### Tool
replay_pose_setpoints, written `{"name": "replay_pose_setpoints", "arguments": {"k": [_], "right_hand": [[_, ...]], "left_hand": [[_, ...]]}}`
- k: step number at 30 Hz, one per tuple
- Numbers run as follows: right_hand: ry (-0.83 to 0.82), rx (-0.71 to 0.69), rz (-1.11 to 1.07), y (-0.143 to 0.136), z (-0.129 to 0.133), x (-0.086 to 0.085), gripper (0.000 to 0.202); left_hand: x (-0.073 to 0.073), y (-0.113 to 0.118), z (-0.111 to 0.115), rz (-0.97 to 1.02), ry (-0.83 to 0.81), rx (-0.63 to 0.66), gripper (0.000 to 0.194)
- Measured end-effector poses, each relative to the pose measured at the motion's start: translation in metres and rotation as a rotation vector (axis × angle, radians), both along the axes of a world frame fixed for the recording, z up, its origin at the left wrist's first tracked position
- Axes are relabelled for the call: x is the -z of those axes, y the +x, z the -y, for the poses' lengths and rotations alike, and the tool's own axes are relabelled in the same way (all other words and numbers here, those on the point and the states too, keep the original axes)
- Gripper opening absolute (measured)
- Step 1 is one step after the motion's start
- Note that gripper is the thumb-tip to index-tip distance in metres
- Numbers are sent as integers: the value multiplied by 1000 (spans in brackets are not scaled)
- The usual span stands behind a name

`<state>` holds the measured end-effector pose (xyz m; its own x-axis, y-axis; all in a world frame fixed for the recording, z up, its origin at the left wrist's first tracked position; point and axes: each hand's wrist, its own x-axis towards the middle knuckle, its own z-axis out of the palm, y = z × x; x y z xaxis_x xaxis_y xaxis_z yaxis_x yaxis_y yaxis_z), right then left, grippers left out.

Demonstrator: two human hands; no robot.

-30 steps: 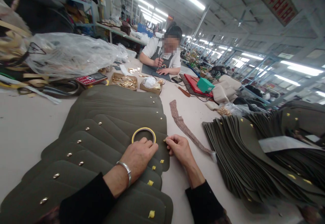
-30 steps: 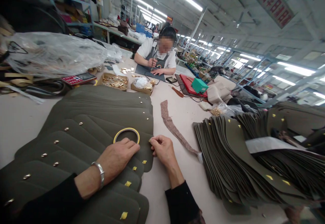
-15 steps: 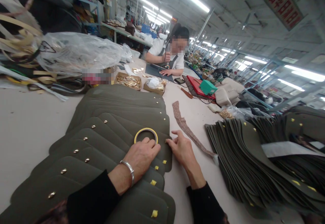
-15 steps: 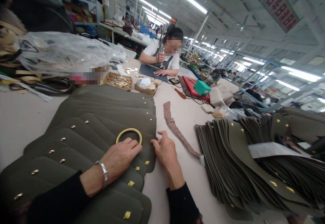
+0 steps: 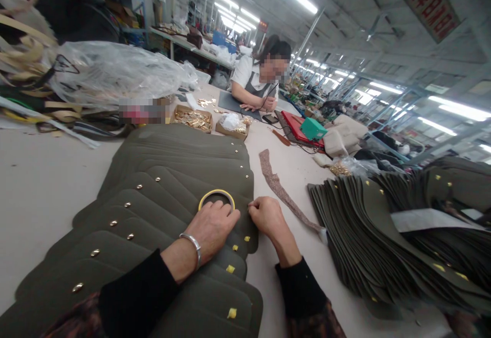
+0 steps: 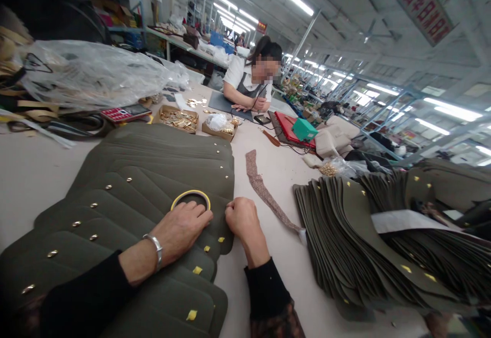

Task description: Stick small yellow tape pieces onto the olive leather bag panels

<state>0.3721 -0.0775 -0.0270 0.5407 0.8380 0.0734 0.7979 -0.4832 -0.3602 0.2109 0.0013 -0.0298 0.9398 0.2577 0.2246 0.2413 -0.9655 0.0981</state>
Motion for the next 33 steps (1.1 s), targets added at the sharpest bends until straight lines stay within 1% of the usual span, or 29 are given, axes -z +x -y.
{"name": "replay_pose_setpoints", "arguments": {"k": [3, 5, 9, 13, 15, 16, 18, 19, 20, 22, 24, 26, 28, 33], "right_hand": [[-21, 25, -48, 6, -6, -5, 20], [-27, 5, -90, 4, -4, -9, 18], [-15, -109, -150, -10, 12, -14, 19], [33, -191, -301, -17, 28, -13, 18], [118, -160, -381, -15, 31, -10, 18], [190, -128, -403, -14, 31, -9, 17], [353, -70, -435, -14, 30, -7, 18], [423, -66, -448, -15, 29, -7, 19], [476, -89, -457, -17, 29, -8, 19], [539, -181, -448, -21, 27, -11, 20], [551, -282, -390, -26, 27, -14, 21], [544, -347, -324, -29, 27, -17, 21], [541, -382, -275, -30, 27, -18, 20], [543, -443, -193, -32, 27, -14, 17]], "left_hand": [[0, 0, -2, 35, 7, 19, 15], [-1, -2, -4, 82, 4, 37, 16], [-2, -6, -13, 179, 13, 55, 16], [-3, -8, -26, 183, 32, -15, 15], [-2, -10, -31, 168, 37, -52, 16], [-2, -10, -32, 167, 33, -53, 17], [-1, -12, -32, 192, -6, -10, 19], [0, -13, -30, 224, -39, 26, 20], [0, -13, -28, 267, -75, 65, 22], [1, -14, -23, 360, -147, 133, 24], [3, -14, -19, 406, -196, 169, 31], [4, -14, -17, 399, -215, 160, 42], [5, -13, -16, 382, -207, 135, 47], [4, -13, -13, 385, -137, 130, 37]]}}
